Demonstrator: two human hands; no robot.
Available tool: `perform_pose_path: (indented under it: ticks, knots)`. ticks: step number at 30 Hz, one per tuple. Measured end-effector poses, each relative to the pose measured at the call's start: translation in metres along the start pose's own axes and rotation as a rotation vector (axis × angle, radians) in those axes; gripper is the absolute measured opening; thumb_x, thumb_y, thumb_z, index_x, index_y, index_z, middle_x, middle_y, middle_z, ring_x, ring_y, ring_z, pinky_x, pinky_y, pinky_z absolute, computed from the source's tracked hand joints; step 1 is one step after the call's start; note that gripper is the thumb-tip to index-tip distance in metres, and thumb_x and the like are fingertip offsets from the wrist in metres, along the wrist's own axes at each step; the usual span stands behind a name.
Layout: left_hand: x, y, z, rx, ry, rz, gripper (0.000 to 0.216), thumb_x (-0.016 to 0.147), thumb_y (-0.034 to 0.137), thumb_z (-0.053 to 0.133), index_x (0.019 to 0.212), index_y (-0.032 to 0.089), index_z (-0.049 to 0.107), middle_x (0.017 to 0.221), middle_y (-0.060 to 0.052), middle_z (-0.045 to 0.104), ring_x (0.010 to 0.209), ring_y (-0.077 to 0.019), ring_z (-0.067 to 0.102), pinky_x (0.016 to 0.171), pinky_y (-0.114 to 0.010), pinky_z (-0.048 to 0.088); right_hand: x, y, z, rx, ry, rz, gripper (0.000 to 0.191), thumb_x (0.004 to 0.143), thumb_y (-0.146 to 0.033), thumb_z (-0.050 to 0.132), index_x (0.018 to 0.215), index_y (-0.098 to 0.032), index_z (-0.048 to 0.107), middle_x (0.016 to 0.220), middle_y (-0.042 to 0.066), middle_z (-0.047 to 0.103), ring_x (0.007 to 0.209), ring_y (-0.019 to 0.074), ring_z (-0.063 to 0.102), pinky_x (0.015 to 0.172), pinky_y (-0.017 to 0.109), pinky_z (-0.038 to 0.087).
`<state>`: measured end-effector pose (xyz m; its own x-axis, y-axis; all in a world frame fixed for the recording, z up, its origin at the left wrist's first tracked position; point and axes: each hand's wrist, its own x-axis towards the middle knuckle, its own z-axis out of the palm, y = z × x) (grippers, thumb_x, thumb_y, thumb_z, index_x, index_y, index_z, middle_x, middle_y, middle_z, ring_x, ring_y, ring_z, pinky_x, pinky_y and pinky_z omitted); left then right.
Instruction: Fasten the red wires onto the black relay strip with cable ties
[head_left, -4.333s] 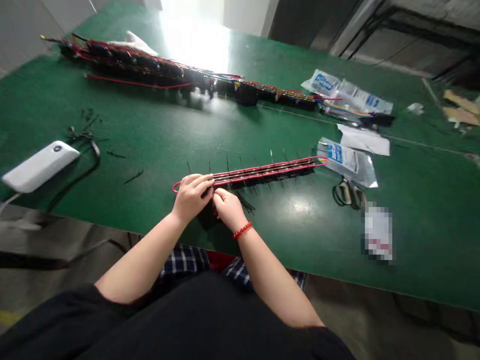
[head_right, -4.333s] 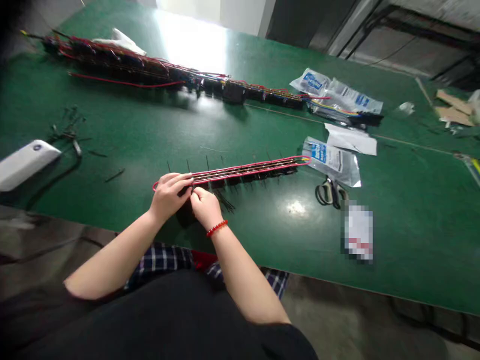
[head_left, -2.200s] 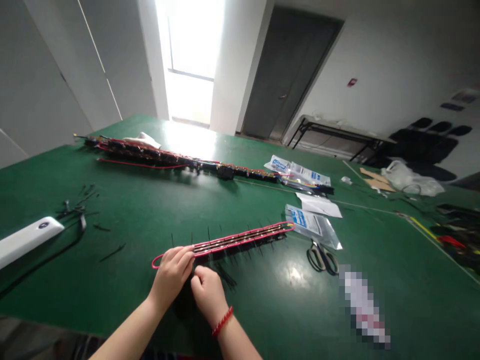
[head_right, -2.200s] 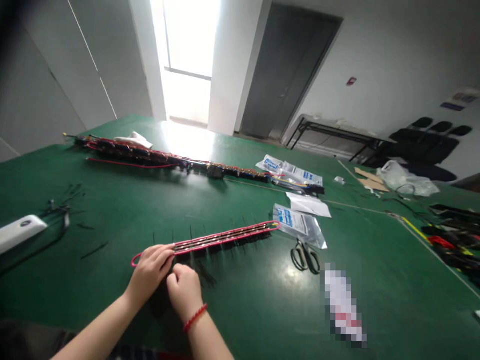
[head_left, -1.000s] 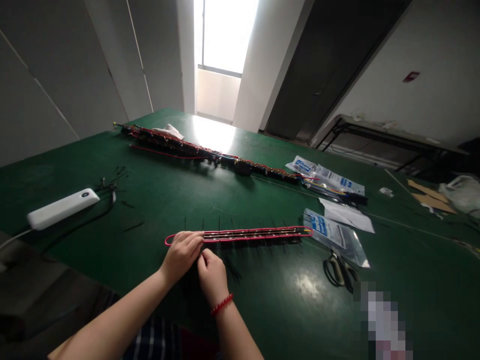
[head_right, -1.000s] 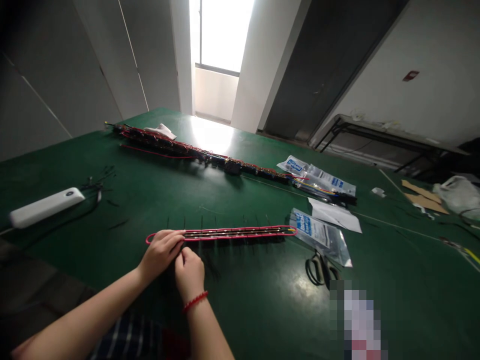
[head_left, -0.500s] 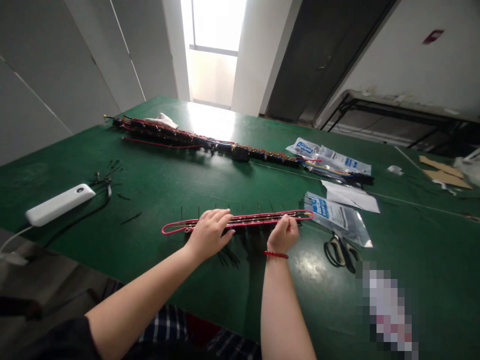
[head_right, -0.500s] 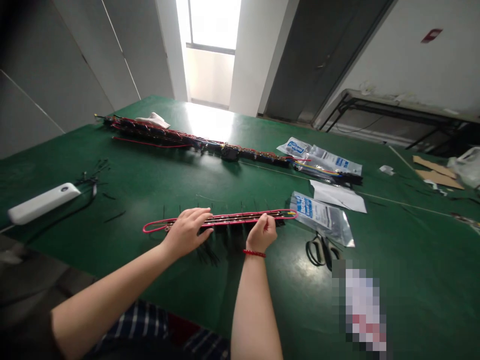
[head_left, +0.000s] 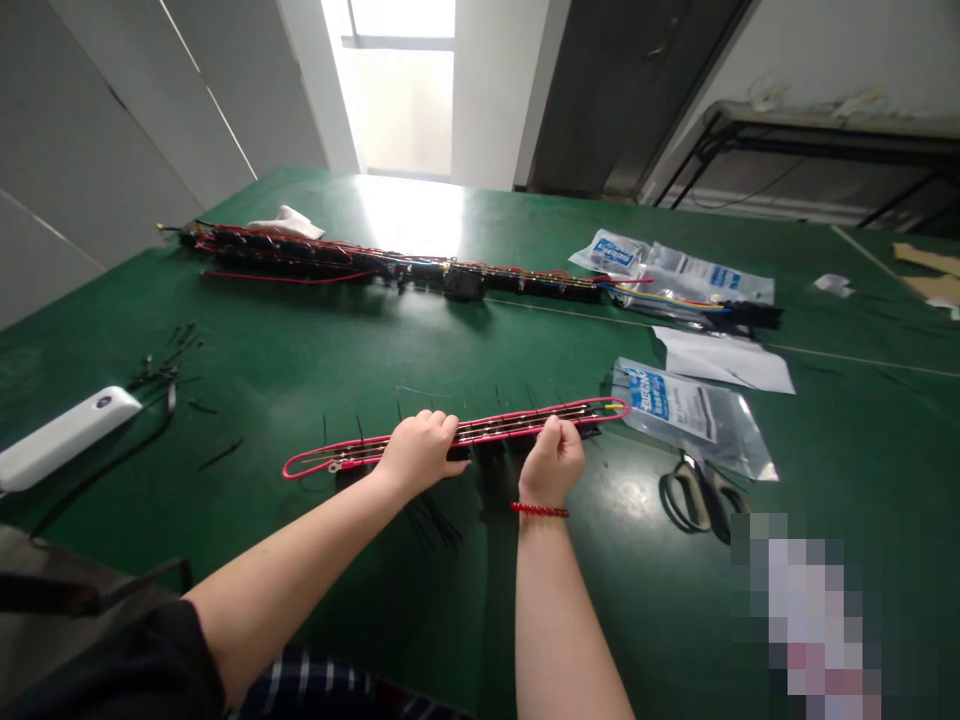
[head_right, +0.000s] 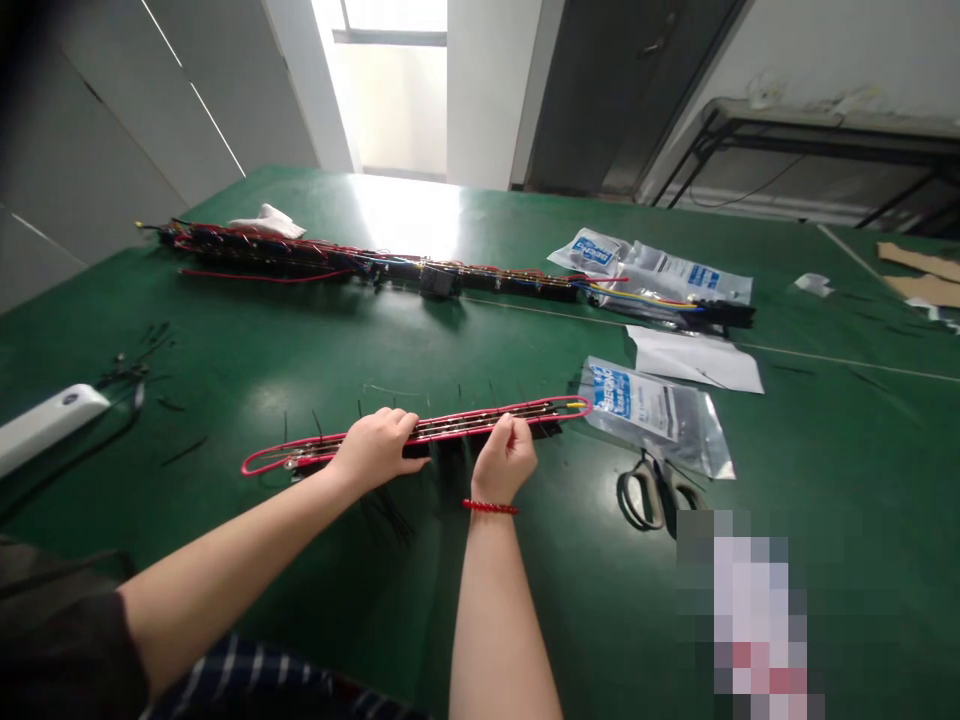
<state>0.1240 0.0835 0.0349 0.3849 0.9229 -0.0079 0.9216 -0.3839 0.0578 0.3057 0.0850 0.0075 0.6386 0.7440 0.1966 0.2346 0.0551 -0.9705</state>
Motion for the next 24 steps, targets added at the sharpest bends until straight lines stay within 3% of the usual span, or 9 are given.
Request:
perform_pose_path:
  ticks: [3, 5, 7, 12, 17, 24]
  knots:
    - [0.018, -0.030, 0.000, 0.026, 0.035, 0.054, 0.038, 0.079, 0.051, 0.072, 0.097, 0.019, 0.060, 0.097, -0.009, 0.068, 0.090, -0.0258, 0.062, 0.073, -0.036, 0.050, -0.004, -0.006, 0.005, 0.241, -0.227, 0.109, 0.038, 0.090, -0.038, 0.049, 0.058, -0.023, 0.035, 0.053, -0.008, 0.032, 0.050, 0.0086, 0.027, 0.048, 0.024, 0.022]
    - [0.034, -0.057, -0.002, 0.064, 0.073, 0.092, 0.039, 0.079, 0.050, 0.072, 0.097, 0.018, 0.061, 0.097, -0.009, 0.068, 0.091, -0.0267, 0.063, 0.075, -0.037, 0.050, -0.006, -0.008, 0.008, 0.386, -0.524, 0.240, 0.032, 0.088, -0.037, 0.048, 0.060, -0.022, 0.043, 0.051, -0.007, 0.037, 0.047, 0.0084, 0.029, 0.046, 0.024, 0.020]
    - [0.054, -0.089, -0.002, 0.097, 0.114, 0.136, 0.039, 0.079, 0.048, 0.072, 0.100, 0.017, 0.061, 0.100, -0.010, 0.068, 0.093, -0.0271, 0.063, 0.079, -0.038, 0.051, -0.008, -0.009, 0.010, 0.390, -0.734, 0.295, 0.030, 0.087, -0.038, 0.049, 0.062, -0.021, 0.048, 0.052, -0.007, 0.041, 0.046, 0.0077, 0.031, 0.046, 0.023, 0.021]
    - [0.111, -0.168, 0.005, 0.121, 0.203, 0.171, 0.042, 0.079, 0.045, 0.072, 0.108, 0.017, 0.061, 0.106, -0.012, 0.069, 0.098, -0.0268, 0.064, 0.085, -0.037, 0.051, -0.011, -0.009, 0.011, 0.201, -0.943, 0.203, 0.033, 0.085, -0.042, 0.055, 0.062, -0.020, 0.049, 0.054, -0.006, 0.043, 0.053, 0.0091, 0.040, 0.053, 0.023, 0.030]
    - [0.164, -0.220, 0.013, 0.142, 0.265, 0.221, 0.043, 0.079, 0.049, 0.071, 0.107, 0.017, 0.062, 0.103, -0.011, 0.070, 0.099, -0.0272, 0.064, 0.087, -0.037, 0.052, -0.009, -0.009, 0.008, 0.206, -0.827, 0.297, 0.039, 0.090, -0.048, 0.049, 0.062, -0.021, 0.047, 0.057, -0.005, 0.039, 0.054, 0.0093, 0.036, 0.054, 0.024, 0.030]
    - [0.213, -0.250, 0.016, 0.188, 0.266, 0.284, 0.048, 0.076, 0.053, 0.075, 0.106, 0.017, 0.063, 0.102, -0.010, 0.070, 0.098, -0.0251, 0.065, 0.089, -0.035, 0.051, -0.007, -0.002, 0.006, 0.205, -0.781, 0.418, 0.046, 0.087, -0.057, 0.053, 0.059, -0.021, 0.048, 0.056, -0.005, 0.037, 0.052, 0.0095, 0.033, 0.051, 0.025, 0.025]
